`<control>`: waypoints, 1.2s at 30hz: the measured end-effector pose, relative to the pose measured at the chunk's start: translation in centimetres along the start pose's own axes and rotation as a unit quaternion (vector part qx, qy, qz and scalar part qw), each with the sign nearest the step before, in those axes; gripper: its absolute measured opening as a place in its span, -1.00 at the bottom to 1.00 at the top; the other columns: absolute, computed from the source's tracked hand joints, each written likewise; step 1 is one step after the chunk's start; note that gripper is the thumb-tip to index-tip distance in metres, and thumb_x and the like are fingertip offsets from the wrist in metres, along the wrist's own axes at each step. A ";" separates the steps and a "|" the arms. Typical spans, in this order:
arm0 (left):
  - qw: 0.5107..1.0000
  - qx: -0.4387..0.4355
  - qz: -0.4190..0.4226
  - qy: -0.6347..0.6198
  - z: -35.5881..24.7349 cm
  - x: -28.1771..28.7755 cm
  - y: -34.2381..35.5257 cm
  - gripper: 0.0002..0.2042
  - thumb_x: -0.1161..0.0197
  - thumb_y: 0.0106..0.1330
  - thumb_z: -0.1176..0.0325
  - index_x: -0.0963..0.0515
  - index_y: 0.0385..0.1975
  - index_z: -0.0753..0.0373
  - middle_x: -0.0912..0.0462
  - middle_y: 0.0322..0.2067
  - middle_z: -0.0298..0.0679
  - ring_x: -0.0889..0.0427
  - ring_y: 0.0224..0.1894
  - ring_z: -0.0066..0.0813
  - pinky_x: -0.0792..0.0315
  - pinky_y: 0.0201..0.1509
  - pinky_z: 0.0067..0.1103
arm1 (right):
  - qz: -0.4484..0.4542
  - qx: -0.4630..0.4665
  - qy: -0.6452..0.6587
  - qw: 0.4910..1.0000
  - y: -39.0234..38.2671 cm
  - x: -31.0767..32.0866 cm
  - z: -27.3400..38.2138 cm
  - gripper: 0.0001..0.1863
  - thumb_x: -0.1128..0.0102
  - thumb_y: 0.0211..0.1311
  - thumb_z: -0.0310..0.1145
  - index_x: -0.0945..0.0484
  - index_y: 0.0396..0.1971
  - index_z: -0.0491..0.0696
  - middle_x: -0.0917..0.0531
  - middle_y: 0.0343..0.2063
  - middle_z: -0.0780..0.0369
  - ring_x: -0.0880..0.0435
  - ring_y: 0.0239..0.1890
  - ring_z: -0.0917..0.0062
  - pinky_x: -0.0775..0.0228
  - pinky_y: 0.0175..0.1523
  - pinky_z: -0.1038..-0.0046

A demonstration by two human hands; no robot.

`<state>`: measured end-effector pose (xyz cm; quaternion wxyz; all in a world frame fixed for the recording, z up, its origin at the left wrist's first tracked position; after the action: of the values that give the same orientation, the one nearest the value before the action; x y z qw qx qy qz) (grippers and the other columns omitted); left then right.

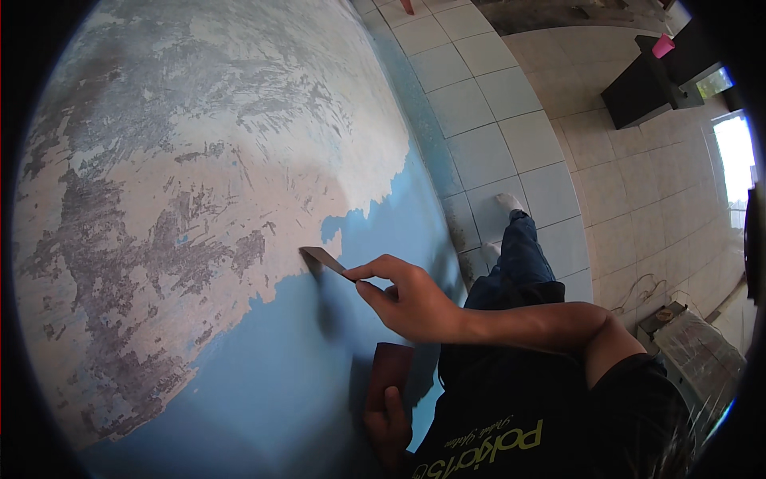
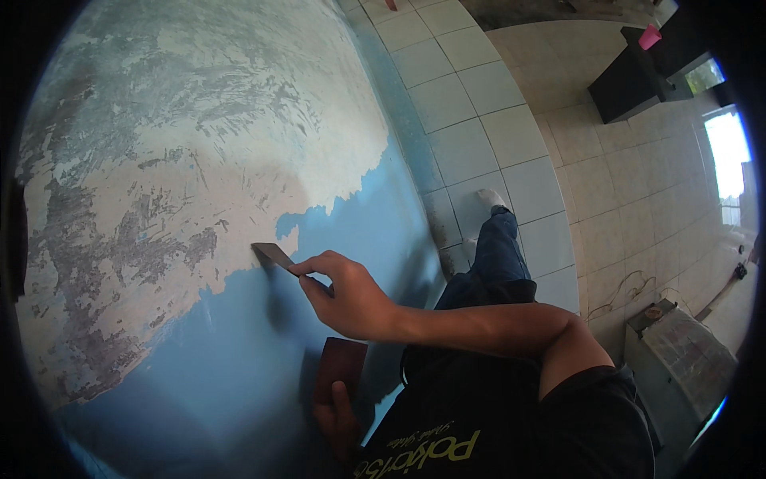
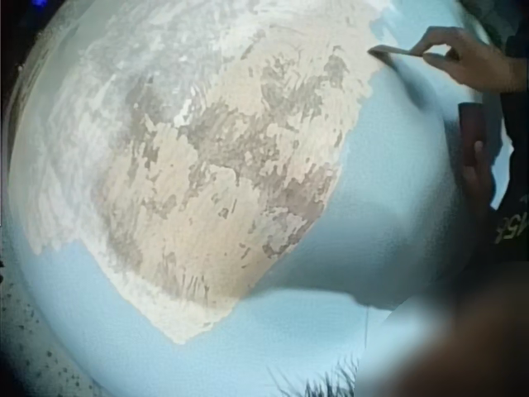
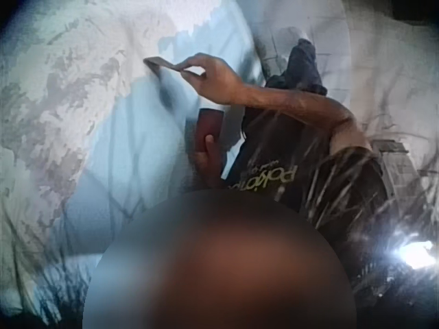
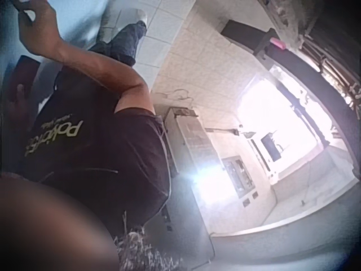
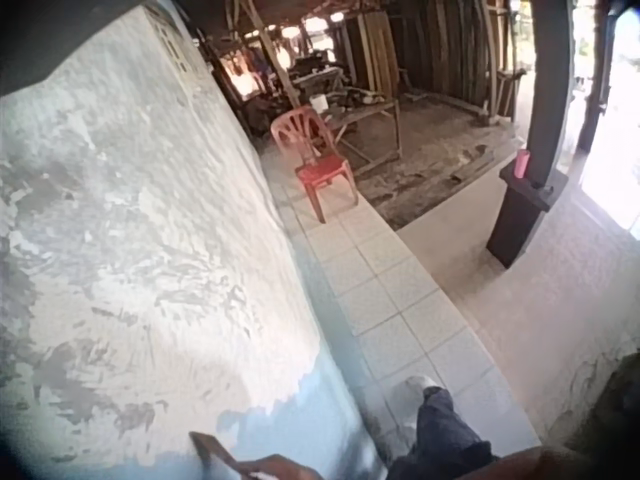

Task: The person scrapes old peeling paint off an interior wall using a putty knife.

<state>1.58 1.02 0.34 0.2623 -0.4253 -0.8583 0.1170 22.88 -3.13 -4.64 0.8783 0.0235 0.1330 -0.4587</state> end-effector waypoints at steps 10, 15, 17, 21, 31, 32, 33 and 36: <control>1.000 0.003 0.023 0.009 0.7 0.1 0.0 -0.58 -0.02 0.55 0.31 -0.40 0.27 0.46 -0.55 0.18 0.00 -0.53 0.23 -0.26 -0.35 0.33 -0.42 | -0.020 -0.074 0.010 0.997 1.4 0.6 -1.2 -0.76 -0.20 0.38 -0.42 -0.64 -0.03 -0.19 -0.67 -0.17 0.02 -0.69 -0.29 0.32 -0.55 -0.15 0.39; 0.996 -0.007 -0.057 0.075 1.3 1.0 -0.1 -0.58 -0.05 0.55 0.30 -0.40 0.26 0.46 -0.56 0.17 -0.01 -0.54 0.20 -0.27 -0.34 0.35 -0.42 | -0.010 -0.078 0.010 0.997 1.3 0.6 -0.7 -0.76 -0.20 0.38 -0.42 -0.65 -0.02 -0.16 -0.67 -0.16 0.02 -0.69 -0.32 0.33 -0.54 -0.15 0.39; 1.000 0.006 0.000 0.007 0.1 0.0 -0.1 -0.59 -0.04 0.55 0.32 -0.39 0.27 0.46 -0.56 0.17 -0.01 -0.55 0.20 -0.27 -0.34 0.35 -0.42 | -0.004 -0.052 0.022 0.998 1.1 0.4 -0.9 -0.75 -0.20 0.39 -0.42 -0.64 0.00 -0.15 -0.66 -0.13 0.02 -0.69 -0.29 0.35 -0.55 -0.12 0.40; 1.000 -0.011 0.014 0.023 0.1 0.0 0.1 -0.59 -0.04 0.55 0.32 -0.39 0.27 0.46 -0.56 0.17 0.00 -0.54 0.20 -0.26 -0.34 0.34 -0.41 | 0.002 -0.068 -0.003 0.998 1.7 0.5 -1.1 -0.70 -0.18 0.45 -0.39 -0.60 0.10 -0.15 -0.65 -0.14 0.09 -0.66 -0.39 0.59 -0.59 -0.21 0.51; 0.998 0.018 0.026 0.055 3.0 1.3 0.1 -0.58 0.00 0.56 0.29 -0.40 0.26 0.45 -0.57 0.15 0.00 -0.54 0.21 -0.25 -0.36 0.30 -0.43 | 0.013 -0.025 -0.014 0.999 0.8 0.0 -0.4 -0.70 -0.16 0.47 -0.38 -0.60 0.07 -0.20 -0.64 -0.12 0.08 -0.67 -0.38 0.56 -0.58 -0.22 0.48; 0.998 0.018 0.028 0.060 2.8 1.1 0.1 -0.58 0.00 0.56 0.29 -0.41 0.26 0.45 -0.58 0.15 0.00 -0.54 0.21 -0.25 -0.36 0.30 -0.43 | 0.028 -0.061 -0.005 0.998 0.6 0.3 -0.2 -0.70 -0.15 0.47 -0.38 -0.60 0.07 -0.20 -0.65 -0.12 0.08 -0.68 -0.37 0.55 -0.59 -0.21 0.48; 0.997 0.018 0.030 0.065 2.7 1.0 0.1 -0.59 0.00 0.56 0.29 -0.41 0.25 0.45 -0.58 0.15 0.00 -0.54 0.21 -0.25 -0.36 0.30 -0.44 | 0.027 -0.061 -0.005 0.998 1.1 0.4 -0.7 -0.70 -0.15 0.47 -0.38 -0.60 0.07 -0.20 -0.65 -0.12 0.08 -0.68 -0.37 0.55 -0.59 -0.21 0.48; 0.996 0.019 0.032 0.077 1.3 0.4 0.2 -0.59 0.00 0.56 0.30 -0.41 0.25 0.46 -0.58 0.14 0.00 -0.54 0.20 -0.25 -0.36 0.29 -0.44 | 0.006 -0.119 0.015 0.993 2.7 1.1 -1.3 -0.74 -0.18 0.40 -0.41 -0.64 0.01 -0.16 -0.66 -0.10 0.02 -0.71 -0.17 0.33 -0.56 -0.07 0.39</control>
<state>0.77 1.52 -0.70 0.3317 -0.4550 -0.8193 0.1086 25.37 -2.21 -6.39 0.8756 -0.0736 0.1995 -0.4338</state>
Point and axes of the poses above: each hand's wrist, its own y-axis towards the middle knuckle, its own x-axis out of the back of the hand, z = x × y, the point moved 6 cm from there along y, towards the middle knuckle
